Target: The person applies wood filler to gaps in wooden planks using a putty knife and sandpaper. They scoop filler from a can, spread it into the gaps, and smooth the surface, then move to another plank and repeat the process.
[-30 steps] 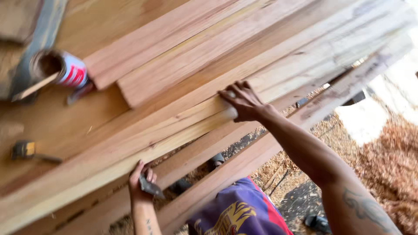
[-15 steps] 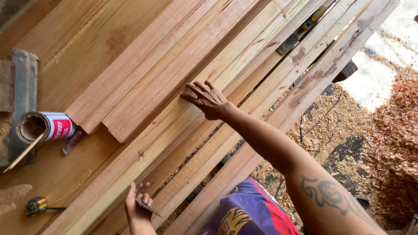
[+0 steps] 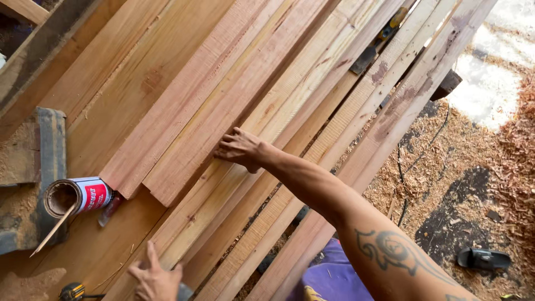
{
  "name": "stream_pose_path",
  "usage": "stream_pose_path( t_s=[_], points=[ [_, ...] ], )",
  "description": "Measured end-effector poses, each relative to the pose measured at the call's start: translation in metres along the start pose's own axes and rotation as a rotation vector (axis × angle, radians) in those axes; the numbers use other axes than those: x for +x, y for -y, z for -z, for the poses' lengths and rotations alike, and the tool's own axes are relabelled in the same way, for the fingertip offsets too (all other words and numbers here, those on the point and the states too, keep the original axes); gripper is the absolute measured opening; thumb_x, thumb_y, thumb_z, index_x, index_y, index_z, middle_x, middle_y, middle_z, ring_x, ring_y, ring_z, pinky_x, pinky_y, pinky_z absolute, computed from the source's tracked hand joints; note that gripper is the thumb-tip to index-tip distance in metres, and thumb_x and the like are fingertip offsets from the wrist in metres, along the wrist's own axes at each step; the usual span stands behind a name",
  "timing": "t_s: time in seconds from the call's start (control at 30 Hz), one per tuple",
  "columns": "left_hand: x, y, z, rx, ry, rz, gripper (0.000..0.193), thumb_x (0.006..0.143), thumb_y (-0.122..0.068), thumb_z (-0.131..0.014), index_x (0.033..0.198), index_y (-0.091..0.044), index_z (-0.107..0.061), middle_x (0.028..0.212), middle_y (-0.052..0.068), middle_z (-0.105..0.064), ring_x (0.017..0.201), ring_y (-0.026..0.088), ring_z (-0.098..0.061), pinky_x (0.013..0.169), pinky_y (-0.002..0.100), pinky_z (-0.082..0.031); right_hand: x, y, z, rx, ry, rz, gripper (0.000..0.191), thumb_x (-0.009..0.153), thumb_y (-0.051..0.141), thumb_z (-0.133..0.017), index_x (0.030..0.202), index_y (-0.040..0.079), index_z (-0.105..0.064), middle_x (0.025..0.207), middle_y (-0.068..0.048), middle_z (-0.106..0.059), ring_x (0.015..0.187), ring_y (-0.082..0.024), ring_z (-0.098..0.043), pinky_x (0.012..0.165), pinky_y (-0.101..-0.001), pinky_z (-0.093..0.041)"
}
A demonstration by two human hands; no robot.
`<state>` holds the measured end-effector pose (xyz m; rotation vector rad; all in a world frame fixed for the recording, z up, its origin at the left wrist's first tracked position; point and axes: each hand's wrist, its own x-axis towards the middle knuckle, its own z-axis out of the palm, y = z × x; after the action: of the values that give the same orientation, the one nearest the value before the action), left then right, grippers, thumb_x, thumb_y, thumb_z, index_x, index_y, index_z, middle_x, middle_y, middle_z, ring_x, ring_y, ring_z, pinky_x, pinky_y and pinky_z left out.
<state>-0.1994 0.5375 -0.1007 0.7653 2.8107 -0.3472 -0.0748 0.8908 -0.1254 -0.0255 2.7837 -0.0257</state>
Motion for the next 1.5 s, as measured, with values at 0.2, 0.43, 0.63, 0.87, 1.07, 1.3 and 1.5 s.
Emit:
stream_pose_path(
  t_s=[0.2,0.43,0.63,0.87,1.07,1.3,1.5],
  points=[
    [0.046,0.025,-0.017,-0.178,-0.472,-0.252,0.112,0.039,-0.035,-0.088,0.147,-0.028,-0.061,0.130,0.021,-0.056,0.102,0.039,-0.069,0.080,0.056,-0.056,0.018,-0.006,0.026,0.094,-0.070,-0.065,0.097,0.061,0.028,-0.090,0.146,0.018,-0.045,0.131,-0.010,-0.055,0.122,-0.026,-0.051,0.101,-0.0472,-0.047],
    [0.062,0.047,-0.007,-0.066,-0.272,-0.070,0.082,0.063,-0.053,-0.091,0.136,-0.019,-0.075,0.100,0.019,-0.067,0.102,0.036,-0.066,0.081,0.054,-0.056,0.017,-0.009,0.022,0.203,-0.524,-0.214,0.072,0.070,0.005,-0.077,0.138,0.021,-0.059,0.137,-0.012,-0.055,0.124,-0.029,-0.052,0.096,-0.0453,-0.050],
    [0.038,-0.006,-0.019,-0.140,-0.065,-0.168,0.087,0.068,-0.049,-0.087,0.141,-0.008,-0.062,0.124,0.026,-0.058,0.100,0.036,-0.065,0.076,0.048,-0.059,-0.085,0.064,-0.069,0.652,-0.867,-0.619,0.067,0.074,0.013,-0.080,0.137,0.013,-0.059,0.139,-0.018,-0.053,0.130,-0.037,-0.050,0.104,-0.0560,-0.047],
    [-0.062,-0.068,-0.083,-0.267,0.147,-0.281,0.072,0.073,-0.044,-0.085,0.130,-0.006,-0.063,0.119,0.015,-0.059,0.095,0.030,-0.069,0.076,0.044,-0.061,-0.221,0.164,-0.144,0.737,-0.679,-1.121,0.063,0.073,0.019,-0.082,0.131,0.011,-0.060,0.132,-0.021,-0.053,0.122,-0.040,-0.049,0.104,-0.0507,-0.044],
    [-0.097,-0.087,-0.088,-0.137,0.305,-0.244,0.106,0.064,-0.039,-0.093,0.151,-0.009,-0.041,0.136,0.015,-0.043,0.082,0.025,-0.068,0.067,0.036,-0.062,-0.254,0.160,-0.160,0.810,-0.464,-1.340,0.073,0.070,0.024,-0.084,0.135,0.008,-0.055,0.128,-0.021,-0.048,0.123,-0.038,-0.045,0.105,-0.0492,-0.042],
    [-0.108,-0.096,-0.083,-0.048,0.323,-0.129,0.113,0.069,-0.036,-0.093,0.161,-0.020,-0.030,0.138,0.015,-0.037,0.067,0.019,-0.065,0.056,0.032,-0.059,-0.256,0.136,-0.153,0.918,-0.484,-1.387,0.072,0.076,0.028,-0.082,0.137,0.007,-0.052,0.130,-0.022,-0.045,0.126,-0.037,-0.044,0.109,-0.0484,-0.039],
    [-0.121,-0.101,-0.089,-0.090,0.269,-0.217,0.095,0.068,-0.035,-0.094,0.148,-0.016,-0.045,0.133,0.014,-0.045,0.074,0.019,-0.065,0.058,0.032,-0.060,-0.271,0.157,-0.162,0.878,-0.464,-1.341,0.071,0.075,0.027,-0.082,0.136,0.006,-0.052,0.131,-0.021,-0.045,0.125,-0.037,-0.045,0.108,-0.0490,-0.042]
  ],
)
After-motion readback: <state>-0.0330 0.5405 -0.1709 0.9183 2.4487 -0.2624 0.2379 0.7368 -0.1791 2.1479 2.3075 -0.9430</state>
